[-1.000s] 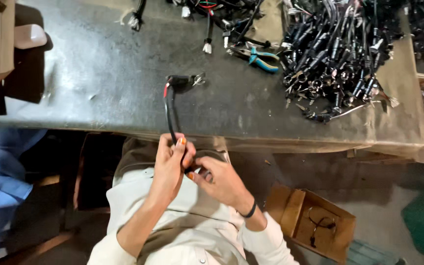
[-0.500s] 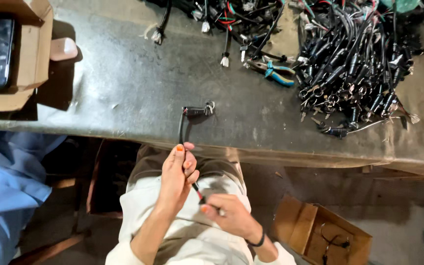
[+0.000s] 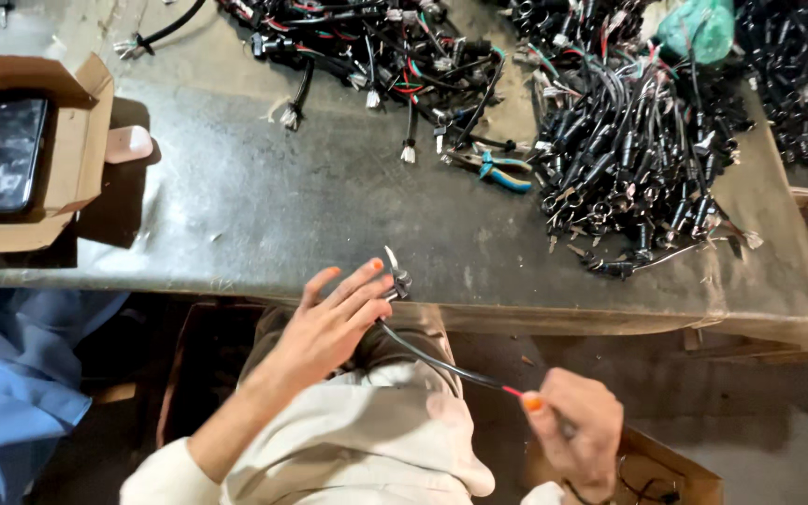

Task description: The person sits at a workbench assembling wire harnesses. They pick up a cable, use pliers to work on the connector end, press the connector together by hand, and place the finished harness on the table with piles of completed harnesses.

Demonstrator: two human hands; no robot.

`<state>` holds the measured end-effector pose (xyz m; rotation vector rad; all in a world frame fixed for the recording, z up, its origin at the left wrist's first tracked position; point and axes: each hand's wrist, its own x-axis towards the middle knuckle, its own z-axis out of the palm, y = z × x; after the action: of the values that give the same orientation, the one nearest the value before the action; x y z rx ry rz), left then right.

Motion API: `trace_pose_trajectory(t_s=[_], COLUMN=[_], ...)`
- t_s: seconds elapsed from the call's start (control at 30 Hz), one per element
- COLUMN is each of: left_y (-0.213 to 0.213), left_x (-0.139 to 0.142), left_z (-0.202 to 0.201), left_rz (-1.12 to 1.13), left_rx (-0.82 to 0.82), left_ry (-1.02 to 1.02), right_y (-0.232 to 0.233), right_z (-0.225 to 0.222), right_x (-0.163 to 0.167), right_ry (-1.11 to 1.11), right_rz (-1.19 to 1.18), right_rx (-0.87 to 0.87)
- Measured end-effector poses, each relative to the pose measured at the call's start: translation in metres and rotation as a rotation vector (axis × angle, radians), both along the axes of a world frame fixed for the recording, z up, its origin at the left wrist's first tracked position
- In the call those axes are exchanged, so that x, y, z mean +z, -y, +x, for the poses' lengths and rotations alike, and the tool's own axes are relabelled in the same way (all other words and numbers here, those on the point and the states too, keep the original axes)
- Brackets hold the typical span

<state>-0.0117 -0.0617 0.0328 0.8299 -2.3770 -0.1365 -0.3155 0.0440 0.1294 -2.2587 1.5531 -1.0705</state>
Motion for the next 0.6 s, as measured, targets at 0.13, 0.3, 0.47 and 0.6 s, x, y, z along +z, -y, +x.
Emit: trace_pose_trajectory(t_s=[0.13,0.3,0.47,0.6], left_y=[0.007,-0.010,-0.028,-0.043], left_x=[0.004,0.021,0.015,0.006], left_z=[0.004,-0.017,-0.026,-0.041], left_rz=[0.001,-0.014,0.318,0.251], left_rx=[-0.083,-0.193,-0.402,-0.289], left_ry=[0.091,-0.057,-0.166,-0.152], right_y=[0.003,0.013,0.041,0.056], right_z=[-0.027,-0.038,-0.040,0.004], right_x=[0.018,0.001,-0.030,-0.067], right_ry=[-0.005,0.445,1.561,1.888], right_rz=[-0.092,-0.217,0.085,1.024], right_rx=[-0.105,-0.040,0.079,-0.374])
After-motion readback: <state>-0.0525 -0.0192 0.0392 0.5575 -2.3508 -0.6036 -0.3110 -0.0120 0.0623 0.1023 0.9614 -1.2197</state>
